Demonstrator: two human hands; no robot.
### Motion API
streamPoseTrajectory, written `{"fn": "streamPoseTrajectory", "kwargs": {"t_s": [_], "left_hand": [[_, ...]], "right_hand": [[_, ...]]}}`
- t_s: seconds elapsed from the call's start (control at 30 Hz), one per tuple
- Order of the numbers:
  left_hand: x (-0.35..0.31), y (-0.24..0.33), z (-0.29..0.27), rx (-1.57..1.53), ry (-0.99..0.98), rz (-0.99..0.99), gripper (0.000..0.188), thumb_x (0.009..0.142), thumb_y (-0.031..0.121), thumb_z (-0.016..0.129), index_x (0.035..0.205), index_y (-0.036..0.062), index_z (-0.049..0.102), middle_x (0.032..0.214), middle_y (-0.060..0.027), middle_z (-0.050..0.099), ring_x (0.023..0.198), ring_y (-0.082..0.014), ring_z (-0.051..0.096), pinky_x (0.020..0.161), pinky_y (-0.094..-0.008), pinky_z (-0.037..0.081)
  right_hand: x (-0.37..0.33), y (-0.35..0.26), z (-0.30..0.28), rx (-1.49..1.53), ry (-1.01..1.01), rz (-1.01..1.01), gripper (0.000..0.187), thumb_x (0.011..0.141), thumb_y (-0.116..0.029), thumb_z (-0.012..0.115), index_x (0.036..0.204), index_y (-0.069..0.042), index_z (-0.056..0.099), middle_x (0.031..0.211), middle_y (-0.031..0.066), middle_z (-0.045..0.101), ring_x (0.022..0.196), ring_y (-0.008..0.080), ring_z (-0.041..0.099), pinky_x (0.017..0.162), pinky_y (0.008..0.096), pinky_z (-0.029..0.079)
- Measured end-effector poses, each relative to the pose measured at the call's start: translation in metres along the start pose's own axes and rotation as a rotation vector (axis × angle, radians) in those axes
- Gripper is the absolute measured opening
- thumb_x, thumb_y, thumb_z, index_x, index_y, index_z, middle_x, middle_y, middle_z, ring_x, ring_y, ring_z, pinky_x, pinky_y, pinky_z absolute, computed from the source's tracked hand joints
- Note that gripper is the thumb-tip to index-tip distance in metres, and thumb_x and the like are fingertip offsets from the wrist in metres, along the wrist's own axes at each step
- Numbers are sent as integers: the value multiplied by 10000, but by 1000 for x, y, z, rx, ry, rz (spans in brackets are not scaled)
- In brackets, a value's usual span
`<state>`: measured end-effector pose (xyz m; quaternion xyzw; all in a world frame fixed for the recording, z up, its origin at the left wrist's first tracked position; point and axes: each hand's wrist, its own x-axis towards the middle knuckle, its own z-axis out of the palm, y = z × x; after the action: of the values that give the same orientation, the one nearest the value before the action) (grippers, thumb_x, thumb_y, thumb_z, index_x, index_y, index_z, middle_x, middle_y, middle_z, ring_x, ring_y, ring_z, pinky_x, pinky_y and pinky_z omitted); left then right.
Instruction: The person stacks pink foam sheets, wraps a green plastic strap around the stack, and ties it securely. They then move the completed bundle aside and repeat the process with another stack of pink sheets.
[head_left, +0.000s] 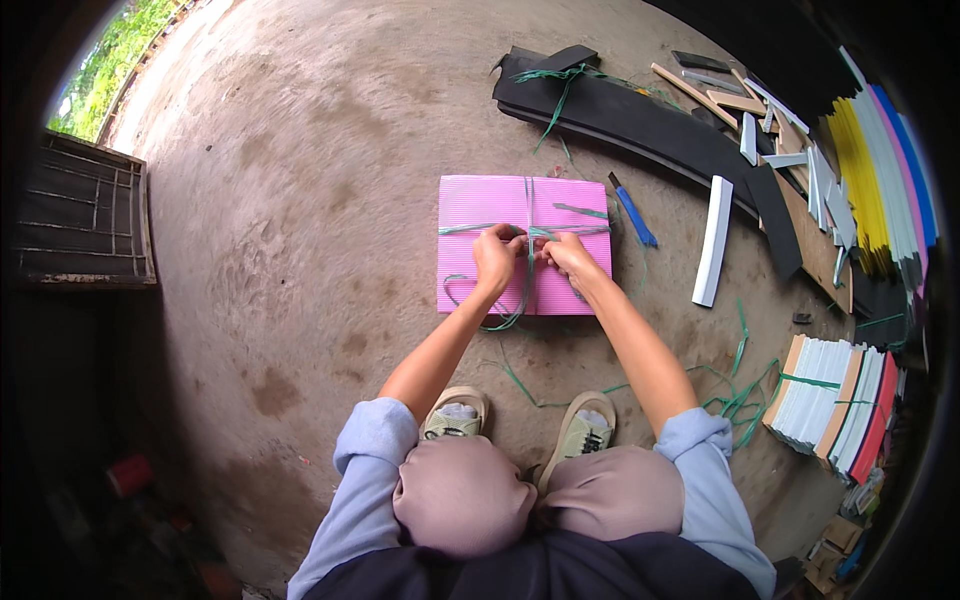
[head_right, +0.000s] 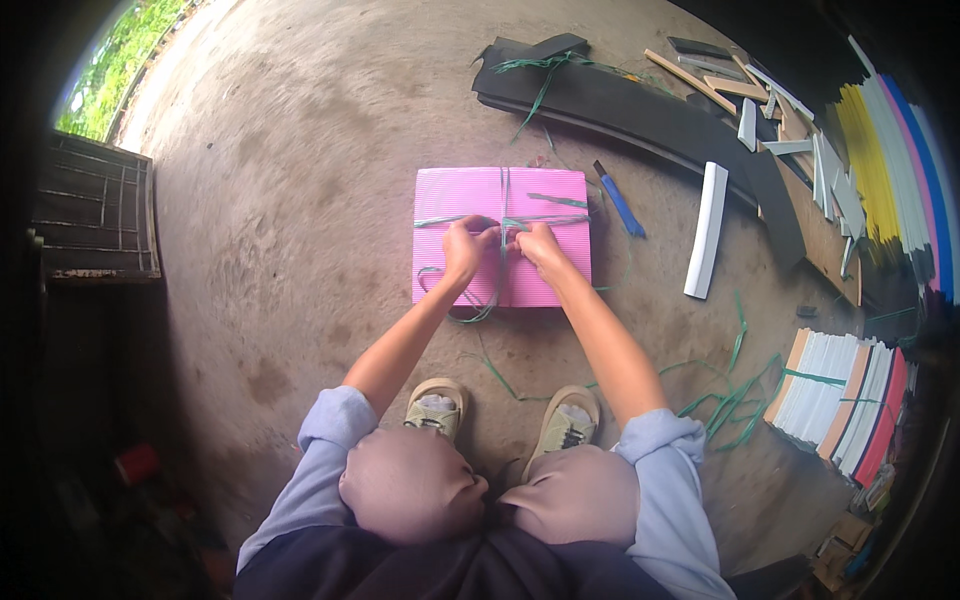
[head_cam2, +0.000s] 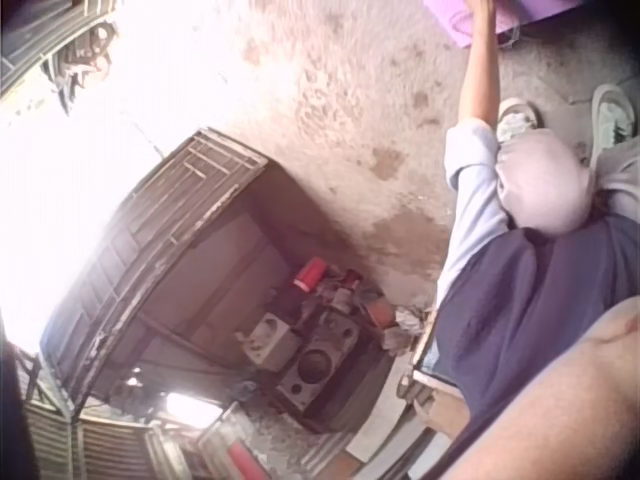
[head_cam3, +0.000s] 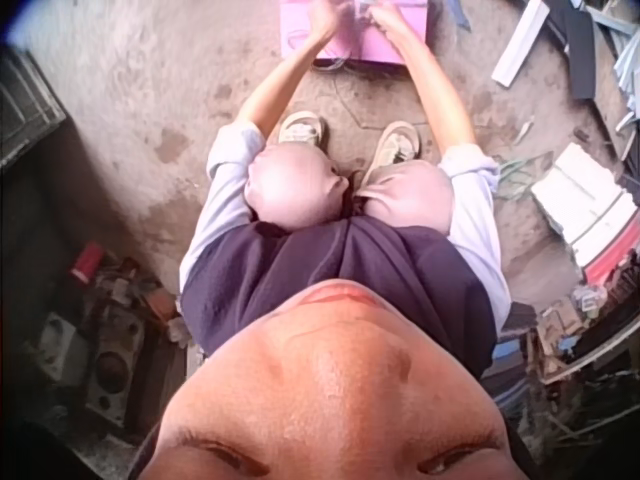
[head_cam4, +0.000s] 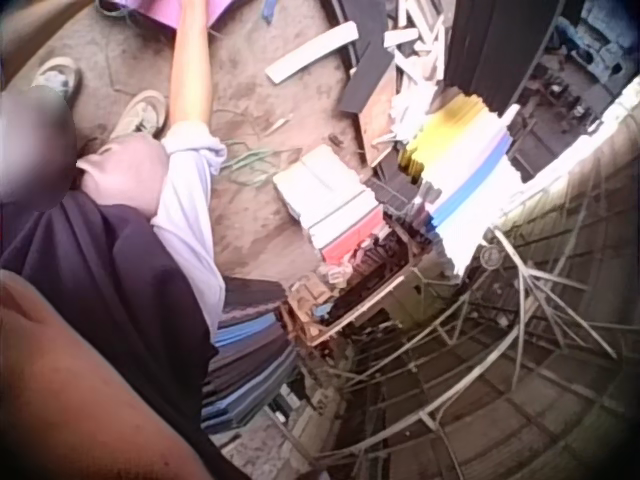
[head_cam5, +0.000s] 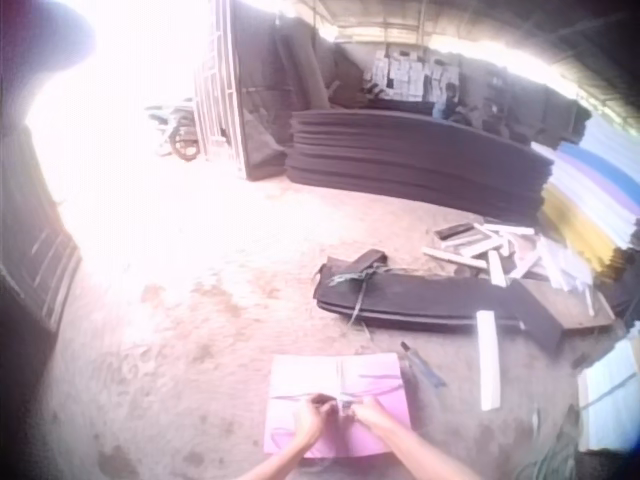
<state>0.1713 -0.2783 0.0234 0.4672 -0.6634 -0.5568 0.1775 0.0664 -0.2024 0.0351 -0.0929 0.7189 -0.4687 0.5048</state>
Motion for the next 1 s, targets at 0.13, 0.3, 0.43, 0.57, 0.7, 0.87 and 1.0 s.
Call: {"fn": "streamPoseTrajectory", "kwargs": {"t_s": [0.13,0.3,0.43,0.57,0.7,0.87,1.0], "left_hand": [[-3,3,19,-232,-8,-128,158,745,51,633,890,-8,614,767,-96,632,658,-143,608,564,-245,484],[3,-19,27,-575,-53,-251,187,780,27,604,948,-42,560,834,-103,616,701,-138,602,577,-211,489],[4,-23,28,-603,-66,-245,194,776,37,616,946,-33,555,841,-93,614,716,-125,595,575,-202,483],[2,-20,26,-571,-13,-257,126,756,6,622,868,2,562,750,-54,605,639,-100,574,535,-194,468],[1,-17,27,-630,-37,-269,161,740,6,639,887,4,573,774,-62,618,646,-94,576,522,-183,453],[4,-29,21,-439,-90,-151,255,754,62,639,987,-17,572,885,-106,631,756,-137,606,606,-223,486],[-3,-5,-12,246,-130,36,261,797,190,585,908,-44,621,743,-132,646,681,-146,621,623,-292,486]], "right_hand": [[30,29,-13,-21,-11,-72,160,668,27,536,815,23,600,697,77,595,612,130,557,531,237,414],[35,32,-15,-231,-23,-123,107,670,-17,589,765,24,619,649,72,614,570,134,565,527,262,439],[31,29,-20,-343,9,-178,135,675,-79,637,774,13,635,655,97,628,596,167,603,553,304,463],[19,19,-14,-612,140,-252,196,678,-134,663,840,-24,645,739,129,642,703,207,626,636,330,471],[17,22,-17,-548,181,-210,235,685,-178,657,882,-50,645,790,134,642,799,225,620,698,339,459],[17,8,-20,-273,-5,-73,169,741,-185,545,770,-33,614,719,46,614,591,121,514,494,261,358],[-8,-21,-33,-174,-116,40,175,795,-176,452,757,-50,569,672,1,573,508,41,401,412,180,240]]}}
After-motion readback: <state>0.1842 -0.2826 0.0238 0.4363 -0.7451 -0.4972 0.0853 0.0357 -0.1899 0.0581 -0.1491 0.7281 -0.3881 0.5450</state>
